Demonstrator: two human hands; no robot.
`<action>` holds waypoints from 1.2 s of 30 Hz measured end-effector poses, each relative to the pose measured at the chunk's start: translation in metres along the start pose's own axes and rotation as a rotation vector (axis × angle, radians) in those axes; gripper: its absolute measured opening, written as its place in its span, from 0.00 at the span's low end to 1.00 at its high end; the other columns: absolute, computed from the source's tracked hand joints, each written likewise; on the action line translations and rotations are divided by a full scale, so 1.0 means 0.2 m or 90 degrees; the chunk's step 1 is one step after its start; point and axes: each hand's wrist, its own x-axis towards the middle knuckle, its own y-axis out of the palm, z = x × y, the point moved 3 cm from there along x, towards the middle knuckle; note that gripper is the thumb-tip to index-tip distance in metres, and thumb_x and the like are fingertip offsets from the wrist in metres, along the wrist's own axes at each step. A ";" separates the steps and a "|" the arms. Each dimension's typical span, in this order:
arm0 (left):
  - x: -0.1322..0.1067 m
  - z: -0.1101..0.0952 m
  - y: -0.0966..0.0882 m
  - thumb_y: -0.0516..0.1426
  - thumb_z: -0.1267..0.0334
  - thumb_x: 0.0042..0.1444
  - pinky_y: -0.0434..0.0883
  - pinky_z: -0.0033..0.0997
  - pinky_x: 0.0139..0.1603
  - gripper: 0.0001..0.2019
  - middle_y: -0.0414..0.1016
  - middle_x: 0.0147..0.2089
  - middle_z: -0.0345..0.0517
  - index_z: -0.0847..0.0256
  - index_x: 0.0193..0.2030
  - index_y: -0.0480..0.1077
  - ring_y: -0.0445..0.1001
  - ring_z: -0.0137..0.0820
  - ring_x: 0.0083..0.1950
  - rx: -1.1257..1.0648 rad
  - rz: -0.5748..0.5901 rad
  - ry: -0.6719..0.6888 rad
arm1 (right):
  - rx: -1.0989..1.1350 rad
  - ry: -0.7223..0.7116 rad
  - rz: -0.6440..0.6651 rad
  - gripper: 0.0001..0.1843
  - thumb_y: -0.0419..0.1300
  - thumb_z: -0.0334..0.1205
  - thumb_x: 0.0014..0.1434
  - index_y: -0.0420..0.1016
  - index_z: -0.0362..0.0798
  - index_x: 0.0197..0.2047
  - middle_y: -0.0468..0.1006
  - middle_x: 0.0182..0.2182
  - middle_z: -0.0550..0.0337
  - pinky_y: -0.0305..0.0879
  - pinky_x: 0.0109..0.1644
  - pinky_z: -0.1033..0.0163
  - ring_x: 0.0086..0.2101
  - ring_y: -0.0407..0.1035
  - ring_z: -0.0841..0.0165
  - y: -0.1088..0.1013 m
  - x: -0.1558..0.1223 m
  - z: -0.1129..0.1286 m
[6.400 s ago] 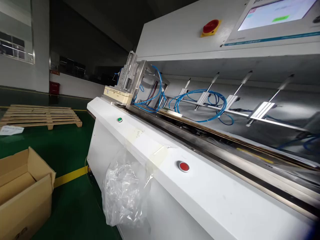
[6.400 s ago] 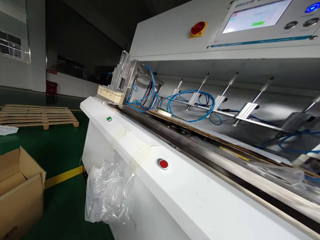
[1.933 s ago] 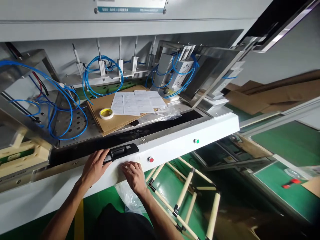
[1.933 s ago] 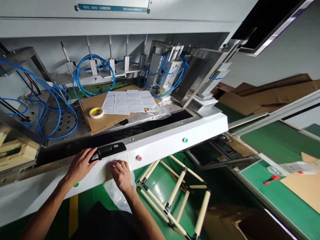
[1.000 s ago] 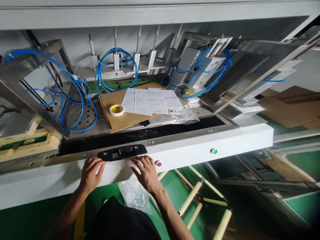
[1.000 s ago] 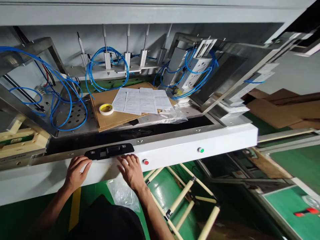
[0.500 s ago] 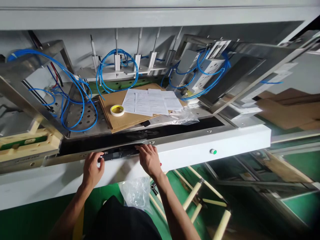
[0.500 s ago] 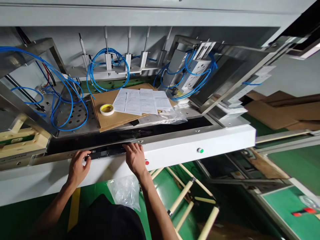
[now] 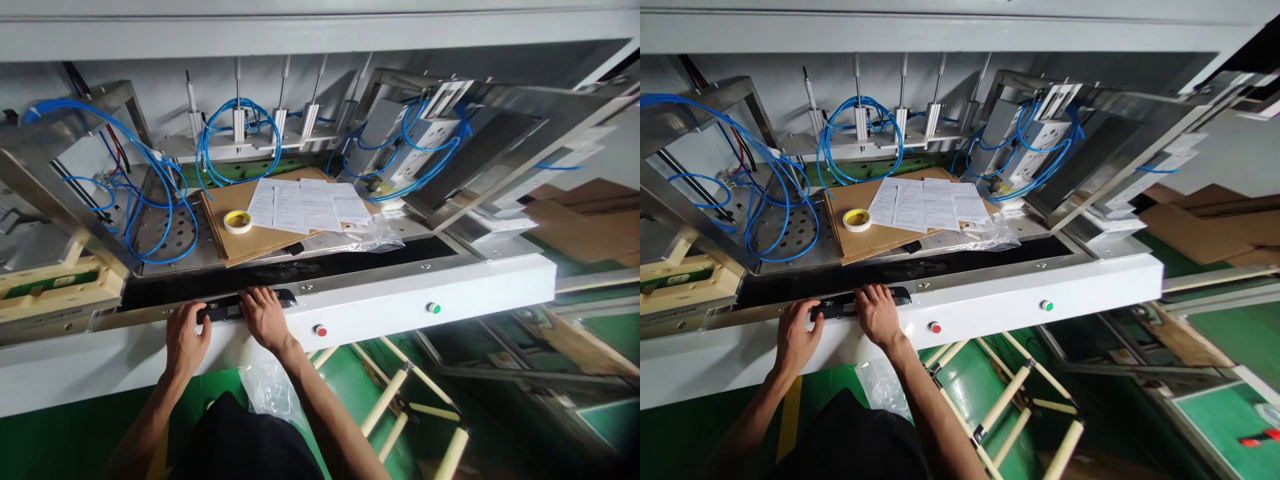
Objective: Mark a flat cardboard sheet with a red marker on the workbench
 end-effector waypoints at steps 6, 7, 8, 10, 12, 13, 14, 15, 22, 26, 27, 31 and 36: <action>-0.08 -0.18 0.07 0.55 0.61 0.71 0.64 0.50 0.71 0.23 0.69 0.71 0.59 0.65 0.70 0.64 0.67 0.47 0.71 0.117 0.116 0.244 | -0.022 0.041 0.028 0.14 0.50 0.37 0.74 0.76 0.47 0.52 0.80 0.44 0.50 0.58 0.51 0.50 0.45 0.68 0.56 0.05 0.00 0.04; -0.09 -0.19 0.10 0.54 0.61 0.71 0.62 0.51 0.73 0.24 0.66 0.73 0.60 0.68 0.71 0.62 0.65 0.47 0.73 0.137 0.150 0.267 | -0.024 0.043 0.033 0.13 0.51 0.37 0.73 0.76 0.46 0.50 0.80 0.43 0.49 0.58 0.50 0.50 0.44 0.67 0.56 0.05 0.00 0.05; -0.10 -0.19 0.13 0.53 0.62 0.72 0.62 0.51 0.74 0.25 0.64 0.74 0.61 0.70 0.72 0.61 0.63 0.47 0.74 0.157 0.177 0.277 | -0.025 0.045 0.037 0.13 0.51 0.37 0.73 0.76 0.46 0.48 0.80 0.42 0.49 0.58 0.49 0.50 0.43 0.67 0.56 0.04 -0.01 0.05; -0.11 -0.16 0.18 0.51 0.66 0.72 0.63 0.50 0.73 0.24 0.64 0.74 0.61 0.71 0.71 0.62 0.64 0.47 0.74 0.189 0.221 0.280 | -0.024 0.047 0.045 0.13 0.50 0.36 0.73 0.76 0.47 0.44 0.80 0.39 0.50 0.58 0.47 0.51 0.40 0.67 0.57 0.03 -0.03 0.07; -0.12 -0.13 0.20 0.49 0.72 0.70 0.66 0.50 0.72 0.23 0.65 0.73 0.59 0.69 0.70 0.65 0.66 0.47 0.73 0.206 0.257 0.284 | -0.017 0.050 0.045 0.13 0.49 0.36 0.74 0.76 0.48 0.46 0.81 0.39 0.52 0.60 0.49 0.51 0.41 0.68 0.58 0.00 -0.05 0.08; -0.11 -0.11 0.20 0.49 0.73 0.70 0.66 0.50 0.71 0.23 0.66 0.73 0.58 0.68 0.70 0.65 0.66 0.47 0.73 0.204 0.274 0.286 | -0.008 0.050 0.033 0.13 0.49 0.36 0.74 0.76 0.48 0.49 0.81 0.42 0.52 0.60 0.52 0.51 0.43 0.69 0.58 -0.02 -0.07 0.09; -0.10 -0.10 0.19 0.50 0.72 0.70 0.68 0.51 0.70 0.23 0.66 0.73 0.58 0.67 0.70 0.65 0.67 0.48 0.72 0.194 0.288 0.285 | 0.008 0.044 0.014 0.13 0.50 0.37 0.74 0.75 0.48 0.53 0.82 0.45 0.52 0.60 0.56 0.50 0.46 0.70 0.58 -0.04 -0.09 0.10; -0.09 -0.10 0.18 0.51 0.69 0.70 0.68 0.51 0.70 0.22 0.67 0.72 0.59 0.67 0.70 0.65 0.68 0.48 0.71 0.178 0.302 0.283 | 0.028 0.033 -0.011 0.14 0.51 0.38 0.74 0.73 0.49 0.58 0.82 0.49 0.52 0.59 0.60 0.49 0.50 0.70 0.58 -0.07 -0.12 0.11; 0.05 -0.12 0.12 0.57 0.64 0.66 0.73 0.49 0.66 0.23 0.72 0.68 0.59 0.65 0.67 0.66 0.72 0.46 0.67 0.059 0.422 0.251 | 0.008 -0.072 -0.020 0.21 0.55 0.33 0.71 0.70 0.51 0.65 0.80 0.53 0.50 0.64 0.59 0.49 0.52 0.70 0.58 -0.11 -0.27 0.13; 0.11 -0.12 0.10 0.59 0.64 0.64 0.74 0.48 0.66 0.22 0.74 0.65 0.57 0.64 0.64 0.68 0.74 0.46 0.65 0.028 0.464 0.255 | -0.008 -0.088 0.026 0.21 0.54 0.30 0.70 0.71 0.48 0.64 0.80 0.48 0.50 0.65 0.52 0.53 0.45 0.69 0.59 -0.09 -0.24 0.12; 0.12 -0.13 0.10 0.59 0.64 0.64 0.73 0.49 0.67 0.24 0.74 0.66 0.57 0.64 0.65 0.66 0.73 0.46 0.66 0.022 0.449 0.262 | -0.011 -0.089 0.034 0.20 0.54 0.29 0.70 0.72 0.47 0.63 0.80 0.47 0.50 0.65 0.51 0.53 0.45 0.69 0.58 -0.09 -0.22 0.11; 0.14 -0.15 0.05 0.59 0.63 0.65 0.70 0.52 0.69 0.27 0.73 0.66 0.58 0.61 0.69 0.60 0.73 0.47 0.66 0.008 0.304 0.275 | -0.012 -0.043 0.089 0.20 0.53 0.26 0.66 0.73 0.45 0.58 0.79 0.42 0.50 0.62 0.50 0.54 0.43 0.68 0.58 -0.11 -0.14 0.11; 0.10 -0.15 0.04 0.57 0.63 0.69 0.74 0.48 0.62 0.17 0.77 0.56 0.55 0.58 0.62 0.64 0.77 0.45 0.58 0.012 0.220 0.284 | 0.005 0.001 0.133 0.17 0.57 0.33 0.62 0.74 0.44 0.54 0.79 0.42 0.50 0.60 0.50 0.54 0.43 0.68 0.57 -0.11 -0.03 0.08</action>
